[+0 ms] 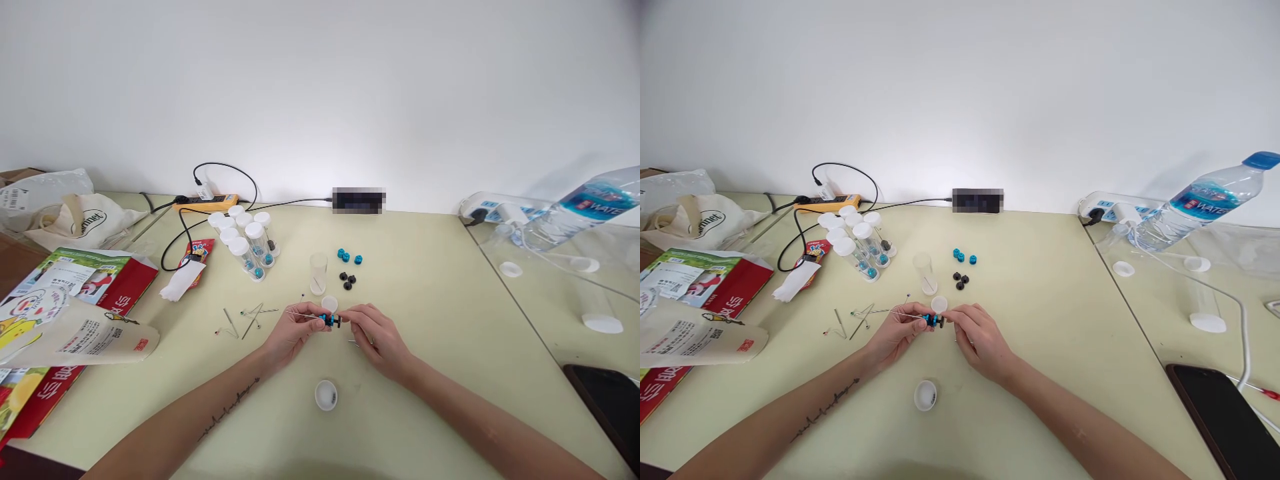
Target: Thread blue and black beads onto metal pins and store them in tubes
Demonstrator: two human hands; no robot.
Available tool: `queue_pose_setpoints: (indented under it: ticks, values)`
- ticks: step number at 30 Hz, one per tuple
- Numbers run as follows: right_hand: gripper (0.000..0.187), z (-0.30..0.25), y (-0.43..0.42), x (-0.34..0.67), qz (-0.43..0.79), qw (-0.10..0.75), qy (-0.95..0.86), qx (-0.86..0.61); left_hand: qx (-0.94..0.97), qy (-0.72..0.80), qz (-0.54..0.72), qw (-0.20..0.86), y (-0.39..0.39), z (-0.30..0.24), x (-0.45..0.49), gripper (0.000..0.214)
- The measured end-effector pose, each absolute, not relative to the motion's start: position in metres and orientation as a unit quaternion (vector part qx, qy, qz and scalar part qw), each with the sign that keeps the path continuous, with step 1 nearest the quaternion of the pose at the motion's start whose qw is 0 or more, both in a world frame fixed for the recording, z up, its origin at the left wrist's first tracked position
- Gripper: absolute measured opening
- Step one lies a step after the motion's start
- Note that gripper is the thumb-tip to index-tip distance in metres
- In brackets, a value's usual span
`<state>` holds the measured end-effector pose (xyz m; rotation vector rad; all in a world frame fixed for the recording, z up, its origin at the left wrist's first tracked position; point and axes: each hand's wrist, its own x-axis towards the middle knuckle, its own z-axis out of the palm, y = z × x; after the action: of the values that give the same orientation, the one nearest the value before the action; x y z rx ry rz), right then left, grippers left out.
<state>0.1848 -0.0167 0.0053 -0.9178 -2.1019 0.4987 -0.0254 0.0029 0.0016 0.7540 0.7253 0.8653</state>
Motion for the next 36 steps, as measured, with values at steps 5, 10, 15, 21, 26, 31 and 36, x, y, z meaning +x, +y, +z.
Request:
queue_pose_setpoints:
  ticks: [5, 10, 15, 21, 26, 31, 36]
  values:
    - [0.035, 0.0059, -0.0155, 0.1845, 0.199, 0.385, -0.827, -0.357, 0.350, 0.336, 0.400, 0.778, 0.0035, 0.0010, -0.0254, 0.022]
    - [0.037, 0.0068, -0.0162, 0.1844, 0.199, 0.383, -0.825, -0.365, 0.345, 0.338, 0.403, 0.777, 0.0040, 0.0007, -0.0251, 0.020]
    - [0.037, 0.0064, -0.0162, 0.1846, 0.197, 0.381, -0.829, -0.361, 0.349, 0.338, 0.403, 0.776, 0.0033, 0.0012, -0.0252, 0.020]
    - [0.039, 0.0089, -0.0145, 0.1841, 0.183, 0.386, -0.826, -0.367, 0.341, 0.338, 0.405, 0.779, 0.0048, 0.0024, -0.0247, 0.020]
    - [0.039, 0.0086, -0.0119, 0.1830, 0.154, 0.391, -0.837, -0.349, 0.346, 0.341, 0.408, 0.773, 0.0061, 0.0029, -0.0254, 0.021]
    - [0.035, 0.0047, -0.0108, 0.1815, 0.132, 0.391, -0.841, -0.350, 0.351, 0.332, 0.416, 0.770, 0.0054, 0.0026, -0.0259, 0.019]
    - [0.035, 0.0040, -0.0115, 0.1812, 0.125, 0.391, -0.834, -0.368, 0.365, 0.309, 0.443, 0.759, 0.0051, 0.0028, -0.0231, 0.019]
